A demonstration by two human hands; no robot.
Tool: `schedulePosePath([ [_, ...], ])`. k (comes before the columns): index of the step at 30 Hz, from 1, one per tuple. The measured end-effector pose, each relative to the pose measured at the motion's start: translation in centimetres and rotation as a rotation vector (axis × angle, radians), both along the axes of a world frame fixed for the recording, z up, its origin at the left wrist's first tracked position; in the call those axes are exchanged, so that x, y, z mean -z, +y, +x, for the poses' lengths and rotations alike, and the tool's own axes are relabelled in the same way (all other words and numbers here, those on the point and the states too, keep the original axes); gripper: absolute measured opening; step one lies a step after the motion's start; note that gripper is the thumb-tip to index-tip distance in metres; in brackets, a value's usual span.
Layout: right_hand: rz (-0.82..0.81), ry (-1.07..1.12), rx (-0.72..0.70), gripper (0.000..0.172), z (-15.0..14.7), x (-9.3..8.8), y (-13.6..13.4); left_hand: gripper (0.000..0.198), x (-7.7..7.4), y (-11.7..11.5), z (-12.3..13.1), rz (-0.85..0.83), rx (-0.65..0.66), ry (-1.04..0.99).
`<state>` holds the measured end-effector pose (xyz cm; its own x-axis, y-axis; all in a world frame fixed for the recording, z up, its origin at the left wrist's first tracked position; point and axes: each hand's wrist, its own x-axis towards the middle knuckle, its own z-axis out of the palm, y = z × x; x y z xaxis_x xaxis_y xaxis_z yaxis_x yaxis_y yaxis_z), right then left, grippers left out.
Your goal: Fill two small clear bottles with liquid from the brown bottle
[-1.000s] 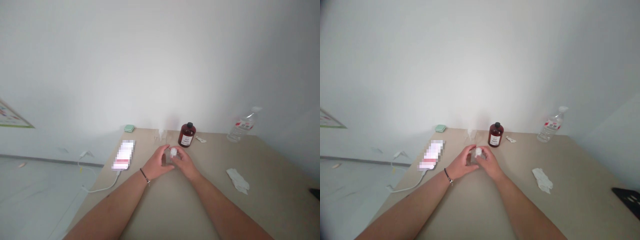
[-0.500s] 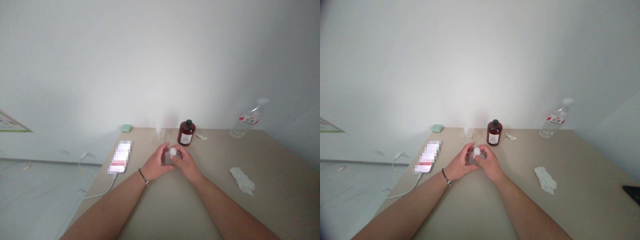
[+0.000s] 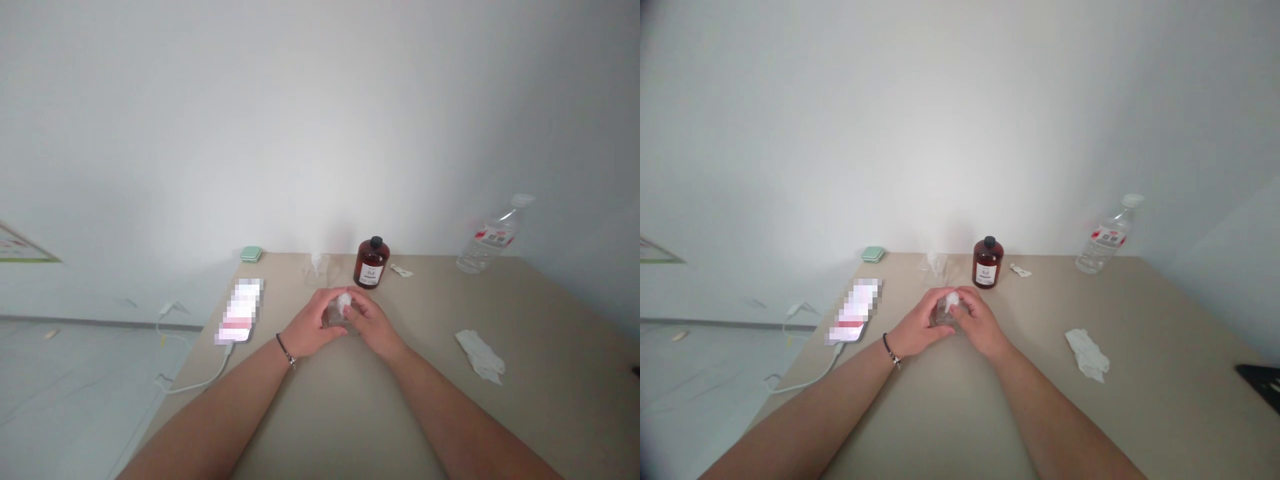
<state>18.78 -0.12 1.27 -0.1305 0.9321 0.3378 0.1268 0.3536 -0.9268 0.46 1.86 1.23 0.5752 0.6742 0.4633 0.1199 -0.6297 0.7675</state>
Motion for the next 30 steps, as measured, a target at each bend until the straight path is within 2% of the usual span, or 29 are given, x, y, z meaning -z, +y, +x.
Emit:
schedulePosePath([
  [3,0.014,0.001,0.005,0.04,-0.06,0.3,-0.06,0.072,0.16,0.01,0.01,-0.018,-0.004,-0.015],
  [9,-0.071,0.131,0.011,0.039,-0.37,0.63,-0.15,0.071,0.3,-0.16,0.15,-0.079,-0.007,-0.04],
  [15,-0.059,0.105,0.013,0.043,-0.06,0.59,-0.08,0.071,0.69,-0.31,0.22,-0.17,-0.033,-0.055],
  [25,-0.1,0.132,0.001,0.047,-0.28,0.65,-0.17,0.071,0.92,-0.23,0.19,-0.201,-0.006,-0.08],
  [30,-0.08,0.141,0.003,0.041,-0.25,0.68,-0.17,0.071,1.01,-0.17,0.19,-0.19,-0.008,-0.082],
])
